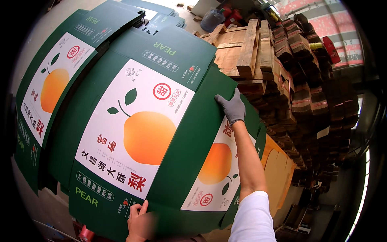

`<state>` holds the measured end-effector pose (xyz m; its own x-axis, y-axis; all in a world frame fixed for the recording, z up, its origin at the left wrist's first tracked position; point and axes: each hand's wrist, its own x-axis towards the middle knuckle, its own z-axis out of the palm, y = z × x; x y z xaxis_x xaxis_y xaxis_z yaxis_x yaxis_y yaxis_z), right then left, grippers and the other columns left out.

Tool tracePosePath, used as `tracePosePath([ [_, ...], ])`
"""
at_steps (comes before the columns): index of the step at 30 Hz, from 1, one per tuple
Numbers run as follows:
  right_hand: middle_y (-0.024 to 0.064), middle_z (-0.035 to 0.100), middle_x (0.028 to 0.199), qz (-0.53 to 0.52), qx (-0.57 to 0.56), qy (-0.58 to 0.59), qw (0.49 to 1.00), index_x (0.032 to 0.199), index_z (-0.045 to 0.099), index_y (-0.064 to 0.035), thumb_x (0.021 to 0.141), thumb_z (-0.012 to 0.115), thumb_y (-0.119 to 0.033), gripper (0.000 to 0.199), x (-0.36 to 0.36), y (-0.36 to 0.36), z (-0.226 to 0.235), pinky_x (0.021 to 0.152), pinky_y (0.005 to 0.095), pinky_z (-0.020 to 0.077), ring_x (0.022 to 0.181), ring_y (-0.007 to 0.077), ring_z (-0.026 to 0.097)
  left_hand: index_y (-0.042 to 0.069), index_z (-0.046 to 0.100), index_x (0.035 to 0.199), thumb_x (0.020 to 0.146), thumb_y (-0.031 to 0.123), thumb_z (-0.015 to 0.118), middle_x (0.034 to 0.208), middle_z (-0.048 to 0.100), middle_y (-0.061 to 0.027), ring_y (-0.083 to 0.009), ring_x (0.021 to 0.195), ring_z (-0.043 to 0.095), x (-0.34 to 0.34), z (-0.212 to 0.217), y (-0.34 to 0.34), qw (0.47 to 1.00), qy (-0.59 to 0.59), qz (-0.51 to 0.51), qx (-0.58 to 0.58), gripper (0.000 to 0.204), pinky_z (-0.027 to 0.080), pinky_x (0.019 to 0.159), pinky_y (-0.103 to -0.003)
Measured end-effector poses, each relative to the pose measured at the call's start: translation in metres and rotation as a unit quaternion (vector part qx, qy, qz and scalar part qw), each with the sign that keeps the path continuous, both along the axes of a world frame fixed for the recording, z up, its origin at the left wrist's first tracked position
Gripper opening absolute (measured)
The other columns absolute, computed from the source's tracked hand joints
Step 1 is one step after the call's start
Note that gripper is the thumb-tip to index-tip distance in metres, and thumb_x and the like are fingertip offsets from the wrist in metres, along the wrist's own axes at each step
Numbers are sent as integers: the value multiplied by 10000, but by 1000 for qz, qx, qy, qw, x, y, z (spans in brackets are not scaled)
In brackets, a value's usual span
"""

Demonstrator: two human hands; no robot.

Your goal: The person repeatedly folds flat green cardboard sheets into pear-branded boxes and stacks them. The task involves folding flaps and aligning edges to form the box shape, then placing each completed box onto a growing stack.

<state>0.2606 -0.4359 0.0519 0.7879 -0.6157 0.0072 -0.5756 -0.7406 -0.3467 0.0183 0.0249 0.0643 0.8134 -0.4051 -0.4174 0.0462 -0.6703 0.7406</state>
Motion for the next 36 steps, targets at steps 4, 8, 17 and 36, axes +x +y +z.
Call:
tracePosePath([
  [4,227,635,1233,2,3,-1,1000,1467,362,-43,694,759,-552,1007,1,-3,-4,983,398,464,1129,360,625,114,483,1420,883,120,655,1143,510,-153,-351,1033,548,-1,-1,1,1000,0,-2,1,563,483,841,-434],
  [8,226,635,1234,0,1,2,1000,1464,366,-44,693,762,-543,1001,2,0,-5,983,396,463,1132,362,623,115,484,1421,886,129,655,1144,508,-149,-346,1032,550,-2,-2,1,1000,-1,1,-1,562,486,837,-434],
  [17,223,637,1231,2,-7,11,1000,1458,375,-58,700,756,-536,973,2,-2,-9,978,399,463,1131,374,620,116,490,1416,889,143,656,1142,513,-143,-340,1016,563,-2,0,1,1000,-5,-1,0,553,494,834,-439],
  [36,243,614,1262,-27,15,56,998,1469,351,-23,715,719,-587,1011,4,12,3,996,396,457,1166,381,599,-4,549,1303,882,243,652,1405,498,-115,-259,1320,433,157,-31,-93,874,-369,-313,25,499,358,1089,-442],
])
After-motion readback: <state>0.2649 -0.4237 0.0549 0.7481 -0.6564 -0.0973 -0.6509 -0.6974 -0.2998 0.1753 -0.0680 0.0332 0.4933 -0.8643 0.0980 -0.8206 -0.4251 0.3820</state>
